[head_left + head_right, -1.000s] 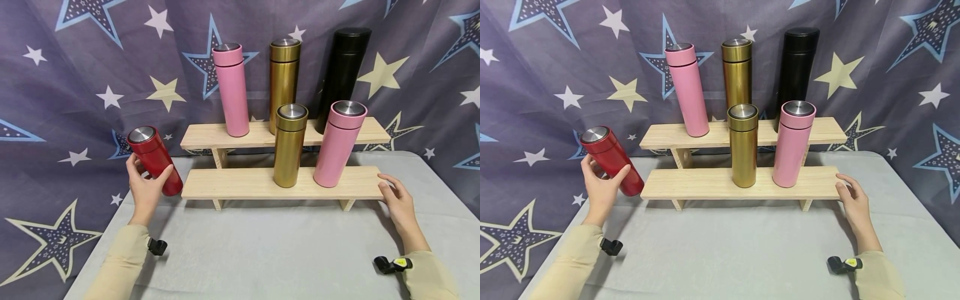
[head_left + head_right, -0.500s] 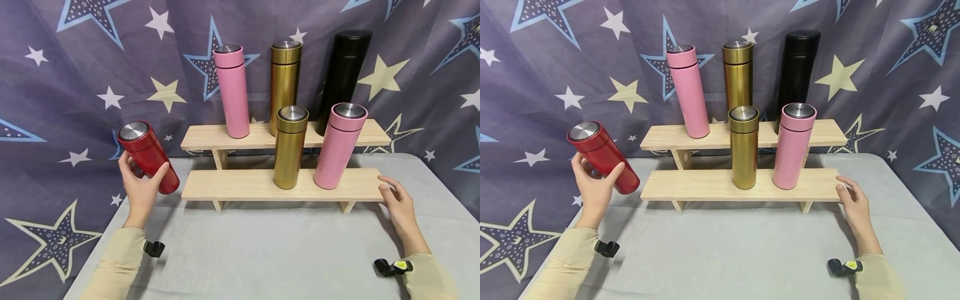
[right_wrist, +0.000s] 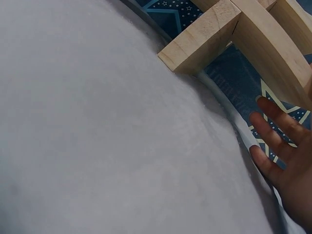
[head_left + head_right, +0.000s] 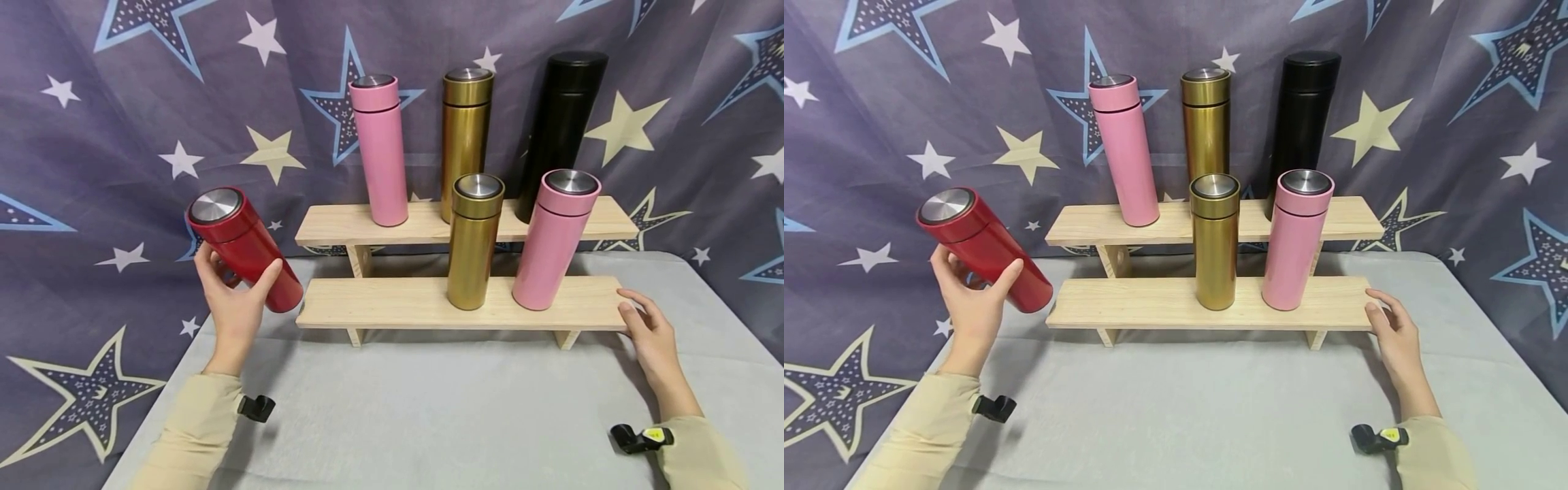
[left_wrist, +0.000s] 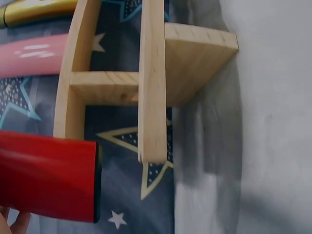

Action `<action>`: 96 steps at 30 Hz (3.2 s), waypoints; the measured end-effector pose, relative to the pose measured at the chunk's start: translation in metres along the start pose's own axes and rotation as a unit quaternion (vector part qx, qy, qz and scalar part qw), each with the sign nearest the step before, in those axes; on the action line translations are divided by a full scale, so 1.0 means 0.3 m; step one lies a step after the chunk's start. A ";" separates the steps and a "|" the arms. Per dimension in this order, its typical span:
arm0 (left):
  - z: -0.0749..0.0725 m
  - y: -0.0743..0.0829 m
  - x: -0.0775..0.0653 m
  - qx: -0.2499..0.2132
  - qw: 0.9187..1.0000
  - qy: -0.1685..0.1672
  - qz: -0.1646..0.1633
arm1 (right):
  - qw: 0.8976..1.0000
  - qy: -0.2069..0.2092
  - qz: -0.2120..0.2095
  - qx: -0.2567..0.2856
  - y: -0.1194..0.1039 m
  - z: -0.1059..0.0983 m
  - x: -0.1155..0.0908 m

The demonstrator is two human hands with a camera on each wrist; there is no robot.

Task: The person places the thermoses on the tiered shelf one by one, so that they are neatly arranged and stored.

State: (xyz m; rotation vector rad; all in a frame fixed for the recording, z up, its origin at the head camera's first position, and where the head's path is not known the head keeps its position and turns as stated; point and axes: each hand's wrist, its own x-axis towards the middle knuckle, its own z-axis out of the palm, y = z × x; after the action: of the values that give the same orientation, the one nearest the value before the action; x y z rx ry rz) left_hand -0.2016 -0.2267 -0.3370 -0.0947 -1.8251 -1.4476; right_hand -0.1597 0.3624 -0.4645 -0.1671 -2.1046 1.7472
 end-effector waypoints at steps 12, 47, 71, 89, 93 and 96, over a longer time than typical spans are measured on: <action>0.048 0.038 -0.028 -0.023 1.000 -0.010 0.000 | 1.000 -0.004 0.004 -0.002 0.004 -0.005 0.002; 0.149 0.193 -0.128 -0.032 0.995 -0.092 0.020 | 1.000 0.000 0.002 0.016 -0.001 0.002 0.000; 0.249 0.262 -0.165 -0.042 0.989 -0.140 0.008 | 1.000 0.000 0.011 0.016 0.002 -0.002 0.003; 0.357 0.141 -0.177 -0.066 0.983 -0.169 0.008 | 0.998 -0.006 0.006 0.060 0.010 -0.002 0.009; 0.376 0.141 -0.181 -0.056 0.983 -0.175 -0.001 | 0.998 -0.004 0.005 0.059 0.010 -0.001 0.009; 0.390 0.142 -0.181 -0.052 0.982 -0.179 -0.008 | 0.999 -0.002 0.006 0.053 0.008 -0.002 0.007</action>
State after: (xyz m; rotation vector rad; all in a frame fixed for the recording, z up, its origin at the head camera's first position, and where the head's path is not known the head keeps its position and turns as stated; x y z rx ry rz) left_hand -0.2042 -0.0908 -0.3409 -0.4194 -2.0343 -1.6176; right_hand -0.1619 0.3642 -0.4663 -0.1459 -2.0111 1.8623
